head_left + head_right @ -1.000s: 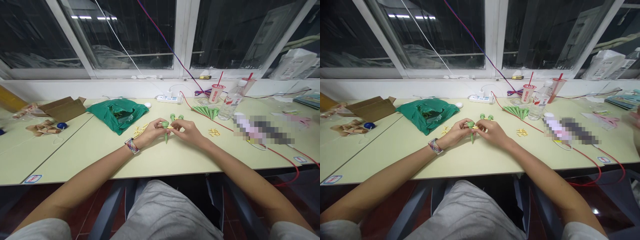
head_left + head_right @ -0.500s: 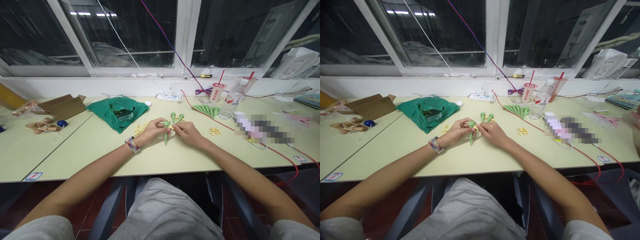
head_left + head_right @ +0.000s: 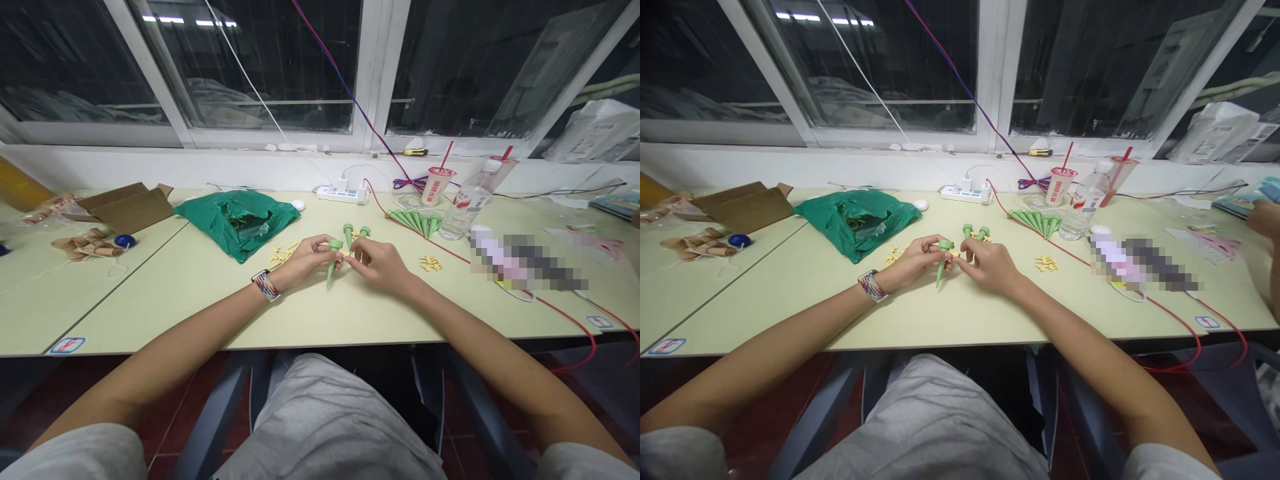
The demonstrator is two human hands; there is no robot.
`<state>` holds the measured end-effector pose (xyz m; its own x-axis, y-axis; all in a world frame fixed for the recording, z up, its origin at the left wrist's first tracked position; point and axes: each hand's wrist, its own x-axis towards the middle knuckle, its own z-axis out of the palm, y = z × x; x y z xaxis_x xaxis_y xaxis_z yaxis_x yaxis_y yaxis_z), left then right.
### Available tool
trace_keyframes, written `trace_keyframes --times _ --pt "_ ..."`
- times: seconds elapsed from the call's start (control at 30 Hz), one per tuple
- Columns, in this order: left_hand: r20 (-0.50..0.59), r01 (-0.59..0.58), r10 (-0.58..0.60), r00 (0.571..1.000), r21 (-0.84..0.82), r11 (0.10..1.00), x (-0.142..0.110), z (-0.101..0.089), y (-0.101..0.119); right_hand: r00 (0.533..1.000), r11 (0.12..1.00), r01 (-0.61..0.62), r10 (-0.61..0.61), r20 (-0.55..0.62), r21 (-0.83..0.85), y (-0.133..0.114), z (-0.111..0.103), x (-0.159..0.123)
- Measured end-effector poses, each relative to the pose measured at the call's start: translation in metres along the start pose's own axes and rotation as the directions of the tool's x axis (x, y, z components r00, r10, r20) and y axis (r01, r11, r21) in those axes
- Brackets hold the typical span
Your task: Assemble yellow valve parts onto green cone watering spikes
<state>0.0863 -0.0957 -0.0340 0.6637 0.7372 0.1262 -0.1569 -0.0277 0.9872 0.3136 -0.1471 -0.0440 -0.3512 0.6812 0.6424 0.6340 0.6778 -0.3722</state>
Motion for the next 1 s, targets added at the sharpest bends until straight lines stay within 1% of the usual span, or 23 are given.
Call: trace_keyframes --times 0.1,0.17,0.23,0.3,0.47,0.53,0.63,0.73,0.87,1.0 --pt "0.021 0.007 -0.007 1.000 0.003 1.000 0.0001 -0.0002 0.0009 0.998 0.999 0.048 -0.047 0.039 -0.022 -0.0005 0.0001 -0.0001" --pt "0.024 0.015 -0.015 1.000 -0.002 1.000 0.0002 0.0001 0.0012 0.998 0.999 0.034 -0.032 0.050 -0.041 -0.0014 0.0005 -0.0005" --pt "0.007 0.021 -0.021 1.000 -0.011 1.000 0.0003 0.0002 0.0009 1.000 0.999 0.009 -0.008 0.030 -0.031 -0.0020 0.0008 -0.0010" --pt "-0.001 0.031 -0.031 1.000 -0.011 0.999 0.0002 0.0001 0.0003 1.000 1.000 0.008 -0.008 0.017 -0.010 -0.0020 0.0010 -0.0013" --pt "0.022 0.036 -0.035 0.999 -0.028 0.999 0.0002 0.0015 0.0003 0.997 0.999 -0.021 0.018 0.073 0.035 -0.0010 0.0014 -0.0002" --pt "0.004 0.040 -0.040 0.999 -0.043 0.998 0.0004 0.0026 0.0012 0.999 0.998 -0.040 0.037 0.039 0.058 -0.0009 0.0016 -0.0001" --pt "-0.003 0.050 -0.050 0.999 -0.044 0.998 0.0003 0.0029 0.0011 0.999 0.997 -0.024 0.027 -0.028 0.079 -0.0016 0.0013 -0.0001" --pt "0.031 0.050 -0.049 0.998 -0.034 0.998 -0.0002 0.0014 -0.0016 1.000 0.995 -0.014 0.013 0.015 0.094 -0.0025 0.0005 0.0006" --pt "0.061 0.051 -0.048 0.997 -0.043 0.998 0.0000 -0.0003 -0.0055 0.995 0.996 -0.052 0.046 0.084 0.069 -0.0029 0.0001 0.0013" --pt "0.058 0.060 -0.058 0.997 -0.029 0.998 0.0009 -0.0019 -0.0067 0.997 0.999 -0.032 0.029 0.076 0.039 -0.0036 0.0013 0.0001"
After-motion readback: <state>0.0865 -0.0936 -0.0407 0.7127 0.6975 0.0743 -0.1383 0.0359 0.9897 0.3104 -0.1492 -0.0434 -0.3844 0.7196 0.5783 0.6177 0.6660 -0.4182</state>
